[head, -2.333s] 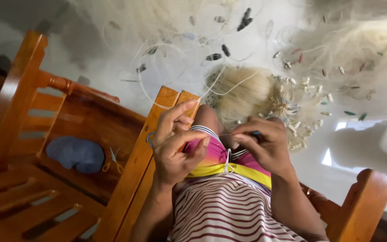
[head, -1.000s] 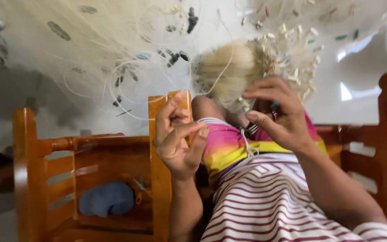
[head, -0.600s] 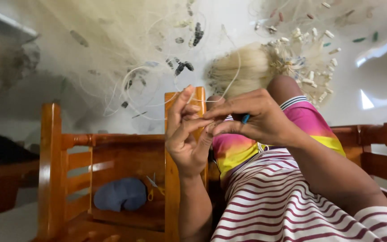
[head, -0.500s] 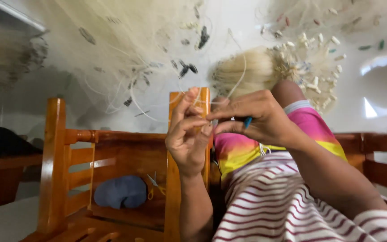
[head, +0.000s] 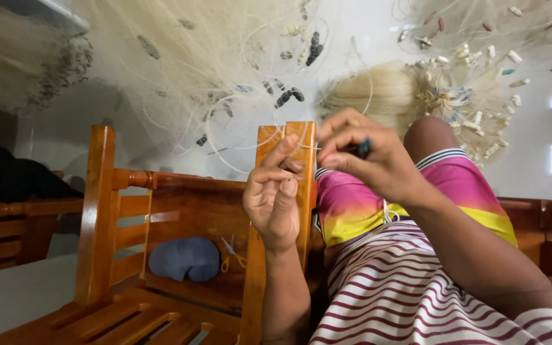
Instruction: Repairing a fishing net using a netting needle and scissors
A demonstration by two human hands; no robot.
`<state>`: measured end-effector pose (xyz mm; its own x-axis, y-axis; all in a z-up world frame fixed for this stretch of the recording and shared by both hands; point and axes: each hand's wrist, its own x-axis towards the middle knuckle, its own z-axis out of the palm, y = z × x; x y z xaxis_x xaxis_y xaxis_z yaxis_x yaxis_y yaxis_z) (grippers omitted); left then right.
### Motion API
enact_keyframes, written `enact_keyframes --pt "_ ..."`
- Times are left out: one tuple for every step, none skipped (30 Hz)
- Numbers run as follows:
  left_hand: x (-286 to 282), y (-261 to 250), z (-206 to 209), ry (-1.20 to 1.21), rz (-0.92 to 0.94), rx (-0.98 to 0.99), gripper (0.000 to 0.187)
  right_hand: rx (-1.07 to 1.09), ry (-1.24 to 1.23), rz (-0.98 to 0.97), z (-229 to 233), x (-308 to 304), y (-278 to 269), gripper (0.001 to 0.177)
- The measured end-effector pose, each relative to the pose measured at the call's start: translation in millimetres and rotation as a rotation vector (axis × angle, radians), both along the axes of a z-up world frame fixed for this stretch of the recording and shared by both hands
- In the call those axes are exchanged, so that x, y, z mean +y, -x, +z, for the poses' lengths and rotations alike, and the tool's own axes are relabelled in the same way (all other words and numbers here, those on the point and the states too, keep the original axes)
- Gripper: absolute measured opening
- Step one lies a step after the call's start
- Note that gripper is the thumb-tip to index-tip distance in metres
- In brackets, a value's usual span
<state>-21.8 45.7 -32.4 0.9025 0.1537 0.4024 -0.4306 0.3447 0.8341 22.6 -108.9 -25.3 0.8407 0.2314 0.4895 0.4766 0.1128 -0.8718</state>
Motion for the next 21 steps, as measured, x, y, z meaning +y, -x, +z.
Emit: enact_keyframes --pt "-1.1 -0.7 -1.3 0.066 -0.023 0.017 0.012 0.165 -0.097 0.111 -4.8 0.4 -4.0 0.008" --pt "-2.2 -1.4 -2.4 0.132 -0.046 0.034 0.014 0.33 -0.193 0.225 -9.4 0.9 -8.0 0.008" --pt "-2.2 -2.7 -1.9 0.129 -0.046 0.03 0.014 0.326 -0.195 0.226 -5.1 1.9 -7.9 0.008" --pt "-2.5 -4.1 -1.3 0.172 -0.067 0.066 0.022 0.401 -0.279 0.313 -0.6 2.6 -7.7 0.007" --pt "-4.1 -6.6 -1.0 0.218 -0.088 0.096 0.03 0.473 -0.359 0.402 4.0 2.0 -8.8 0.006" --pt "-3.7 -8.7 -3.3 0.217 -0.086 0.087 0.03 0.464 -0.357 0.406 -4.9 2.9 -12.9 0.006" --pt "-3.0 -9.5 -5.6 0.292 -0.093 0.143 0.028 0.437 -0.414 0.426 -13.9 4.3 -16.3 0.007" --pt "-1.9 -10.7 -7.8 0.367 -0.1 0.199 0.026 0.41 -0.471 0.446 -22.5 6.1 -20.0 0.008" --pt "-3.0 -13.4 -8.1 0.368 -0.093 0.192 0.026 0.406 -0.467 0.455 -22.3 6.4 -23.1 0.008" --pt "-3.9 -16.1 -8.3 0.415 -0.109 0.244 0.02 0.381 -0.474 0.435 -22.0 7.0 -26.1 0.009" --pt "-5.4 -18.4 -9.7 0.464 -0.125 0.295 0.015 0.356 -0.479 0.416 -22.5 7.1 -28.8 0.011" --pt "-6.1 -20.1 -13.2 0.467 -0.118 0.285 0.015 0.352 -0.474 0.426 -21.6 3.9 -28.4 0.011" --pt "-6.7 -22.6 -16.0 0.468 -0.112 0.286 0.014 0.262 -0.331 0.431 -20.0 1.0 -28.8 0.012" --pt "-7.5 -25.3 -18.9 0.468 -0.105 0.287 0.015 0.17 -0.189 0.434 -18.4 -2.2 -29.4 0.013" --pt "-6.6 -27.2 -21.7 0.471 -0.101 0.278 0.015 0.164 -0.184 0.441 -24.3 -7.3 -30.8 0.013" --pt "-5.9 -29.4 -24.6 0.468 -0.168 0.28 0.024 0.229 -0.177 0.448 -30.3 -12.7 -32.6 0.015" --pt "-5.2 -30.5 -27.0 0.464 -0.233 0.285 0.036 0.298 -0.17 0.454 -36.1 -18.0 -33.6 0.017" --pt "-4.0 -33.0 -25.1 0.467 -0.227 0.278 0.036 0.295 -0.165 0.462 -36.8 -21.5 -35.0 0.017" --pt "-2.6 -35.5 -23.8 0.507 -0.302 0.32 0.048 0.298 -0.164 0.48 -37.9 -24.8 -36.8 0.016" --pt "-0.9 -38.0 -22.6 0.546 -0.378 0.362 0.06 0.301 -0.162 0.498 -38.9 -27.8 -38.7 0.015" --pt "-3.6 -41.2 -22.0 0.55 -0.369 0.35 0.06 0.296 -0.154 0.51 -39.2 -32.3 -39.9 0.015"
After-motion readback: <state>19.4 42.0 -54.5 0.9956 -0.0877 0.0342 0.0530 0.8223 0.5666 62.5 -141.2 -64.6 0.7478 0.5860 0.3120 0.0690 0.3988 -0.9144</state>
